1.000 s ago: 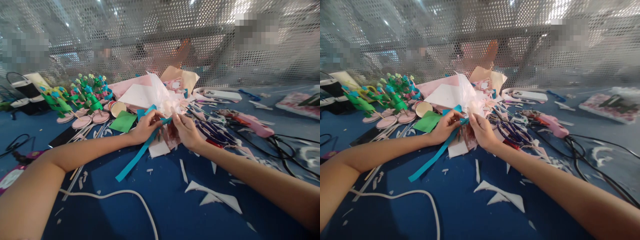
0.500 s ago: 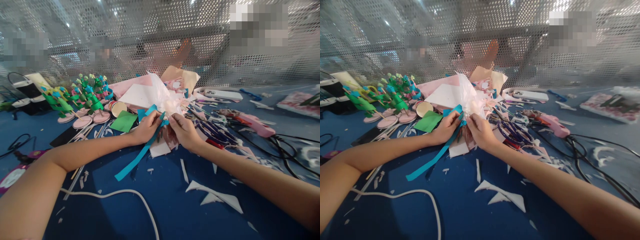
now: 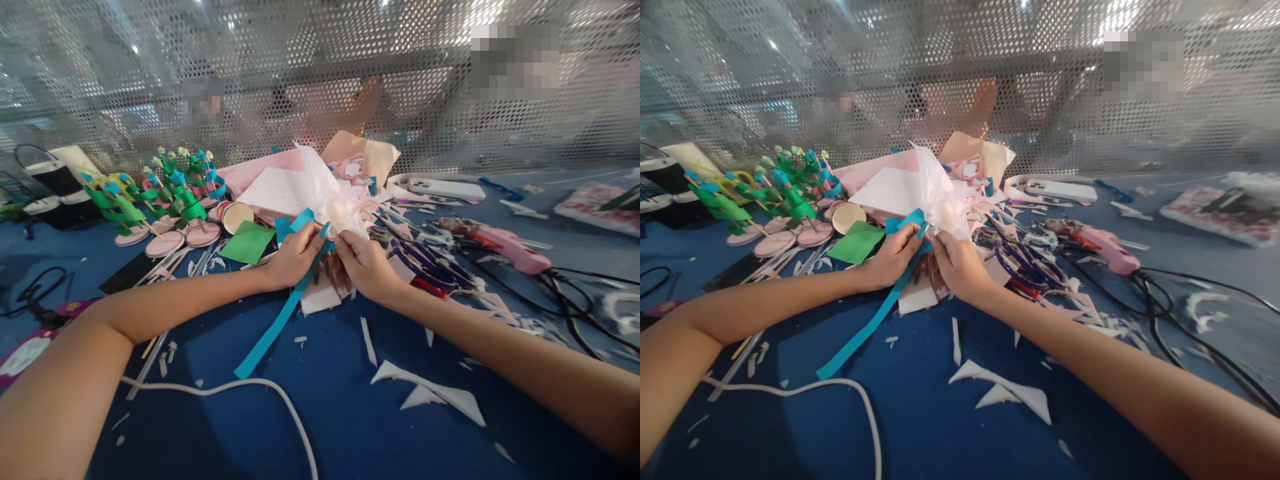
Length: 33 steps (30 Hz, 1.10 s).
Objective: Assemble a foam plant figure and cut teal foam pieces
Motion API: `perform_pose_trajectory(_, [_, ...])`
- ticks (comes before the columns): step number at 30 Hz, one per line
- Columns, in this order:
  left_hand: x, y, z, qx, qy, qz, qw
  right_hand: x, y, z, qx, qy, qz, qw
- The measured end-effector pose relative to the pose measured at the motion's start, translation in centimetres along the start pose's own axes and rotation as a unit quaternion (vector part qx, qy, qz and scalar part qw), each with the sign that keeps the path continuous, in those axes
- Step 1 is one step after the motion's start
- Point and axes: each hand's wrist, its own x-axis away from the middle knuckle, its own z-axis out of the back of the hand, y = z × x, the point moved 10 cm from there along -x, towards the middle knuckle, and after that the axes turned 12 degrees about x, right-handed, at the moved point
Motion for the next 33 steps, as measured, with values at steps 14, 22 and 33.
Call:
perform_pose_trajectory(14, [0.0,0.6,-0.1,-0.017,-0.005,-0.034,0.999,0.2,0.7,0.3,-0.028,0.013,-0.033,0.999])
perform_pose_trajectory(22, [0.1,0.5,-0.6,0.018,-0.035,-0.028,0.999,0.3,0.4,0.9,-0.006,0.034,-0.026,0.999])
perform_pose_trajectory(33, [-0.1,-0.5,-0.9,0.128,-0.051,0.016,0.990,0.4,1.7,2.0,-0.053,0.102,-0.051,0.992])
